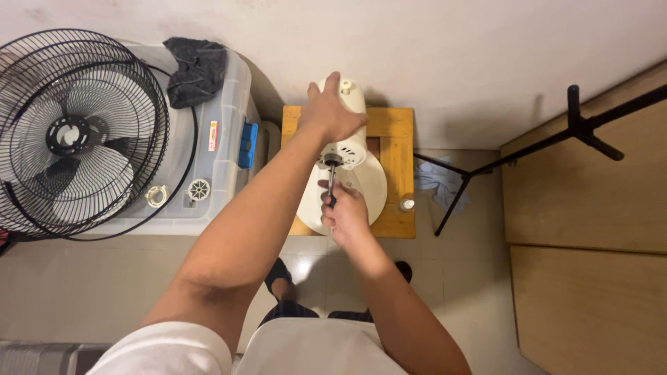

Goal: The person uses a screwdriver to loosen and tighten a central screw on the back of a white pedestal fan. They then pick up the fan's front grille and spray it with a cleaning solution from a small bottle.

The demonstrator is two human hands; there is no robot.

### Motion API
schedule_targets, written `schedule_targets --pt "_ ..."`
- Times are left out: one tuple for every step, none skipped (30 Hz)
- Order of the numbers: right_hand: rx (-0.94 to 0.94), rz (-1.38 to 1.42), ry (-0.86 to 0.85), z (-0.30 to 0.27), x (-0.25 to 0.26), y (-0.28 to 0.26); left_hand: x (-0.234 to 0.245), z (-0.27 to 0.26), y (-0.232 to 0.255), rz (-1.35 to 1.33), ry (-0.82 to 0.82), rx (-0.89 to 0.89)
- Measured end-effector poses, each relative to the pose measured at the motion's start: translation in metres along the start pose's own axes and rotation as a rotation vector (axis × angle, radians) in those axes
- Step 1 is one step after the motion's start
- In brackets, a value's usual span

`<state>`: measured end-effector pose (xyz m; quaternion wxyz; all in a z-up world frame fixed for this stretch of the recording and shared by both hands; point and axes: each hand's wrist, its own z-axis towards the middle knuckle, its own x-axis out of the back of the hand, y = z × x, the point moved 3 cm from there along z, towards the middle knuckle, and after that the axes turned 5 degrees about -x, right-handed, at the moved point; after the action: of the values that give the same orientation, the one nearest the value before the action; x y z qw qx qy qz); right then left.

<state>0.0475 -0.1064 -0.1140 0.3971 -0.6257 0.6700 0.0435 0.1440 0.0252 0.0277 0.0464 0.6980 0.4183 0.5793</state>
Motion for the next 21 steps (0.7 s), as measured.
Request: schedule_targets --pt "0.015 -0.043 0.023 -0.002 -0.003 -0.002 0.002 0.0 -0.001 -0.008 0.002 -0.002" --pt "0.03 -0.086 0.046 -0.003 -0.005 -0.004 0.002 0.0 0.0 -0.006 0.013 -0.006" --pt "0.04 -0.126 0.069 -0.004 -0.008 -0.004 0.001 0.0 0.0 -0.001 0.022 -0.006" --pt "0.039 -0.116 0.075 -0.002 -0.011 -0.004 0.001 0.001 0.0 0.005 0.031 -0.006" --pt "0.038 -0.108 0.086 0.0 -0.011 -0.005 -0.001 0.001 -0.001 0.0 0.021 0.006" --pt "0.036 -0.1 0.097 0.0 -0.011 -0.004 -0.003 0.001 -0.002 -0.004 0.011 0.018" --pt "0.041 -0.115 0.106 0.001 -0.012 -0.004 -0.002 0.002 -0.003 -0.005 0.004 0.028" --pt "0.045 -0.129 0.115 0.002 -0.013 -0.004 -0.001 0.003 -0.003 -0.011 0.001 0.028" --pt "0.049 -0.144 0.125 0.003 -0.013 -0.004 0.0 0.004 -0.003 -0.017 -0.003 0.027" --pt "0.043 -0.122 0.11 0.004 -0.013 -0.004 0.0 0.004 -0.004 -0.023 -0.006 0.026" --pt "0.037 -0.1 0.096 0.005 -0.013 -0.004 -0.001 0.005 -0.005 -0.019 -0.007 0.023" --pt "0.03 -0.078 0.083 0.005 -0.012 -0.004 -0.001 0.006 -0.005 -0.016 -0.008 0.019" --pt "0.034 -0.076 0.073 0.006 -0.012 -0.005 -0.002 0.008 -0.004 -0.013 -0.009 0.013" --pt "0.038 -0.074 0.063 0.006 -0.011 -0.006 -0.001 0.01 -0.003 -0.008 -0.011 0.011" --pt "0.041 -0.073 0.055 0.006 -0.011 -0.007 -0.002 0.011 -0.004 -0.004 -0.015 0.011" --pt "0.029 -0.055 0.034 0.007 -0.01 -0.008 -0.003 0.012 -0.004 0.001 -0.018 0.01" --pt "0.014 -0.035 0.014 0.006 -0.01 -0.008 -0.003 0.011 -0.006 -0.005 -0.023 0.015" --pt "-0.001 -0.015 -0.006 0.005 -0.009 -0.008 -0.004 0.01 -0.006 -0.01 -0.028 0.021" --pt "-0.01 -0.01 -0.006 0.005 -0.01 -0.01 -0.002 0.012 -0.005 -0.015 -0.026 0.02" --pt "-0.02 -0.005 -0.007 0.004 -0.01 -0.011 0.0 0.013 -0.003 -0.01 -0.021 0.015" --pt "-0.032 0.0 -0.007 0.003 -0.01 -0.01 0.001 0.011 -0.003 -0.005 -0.017 0.013"
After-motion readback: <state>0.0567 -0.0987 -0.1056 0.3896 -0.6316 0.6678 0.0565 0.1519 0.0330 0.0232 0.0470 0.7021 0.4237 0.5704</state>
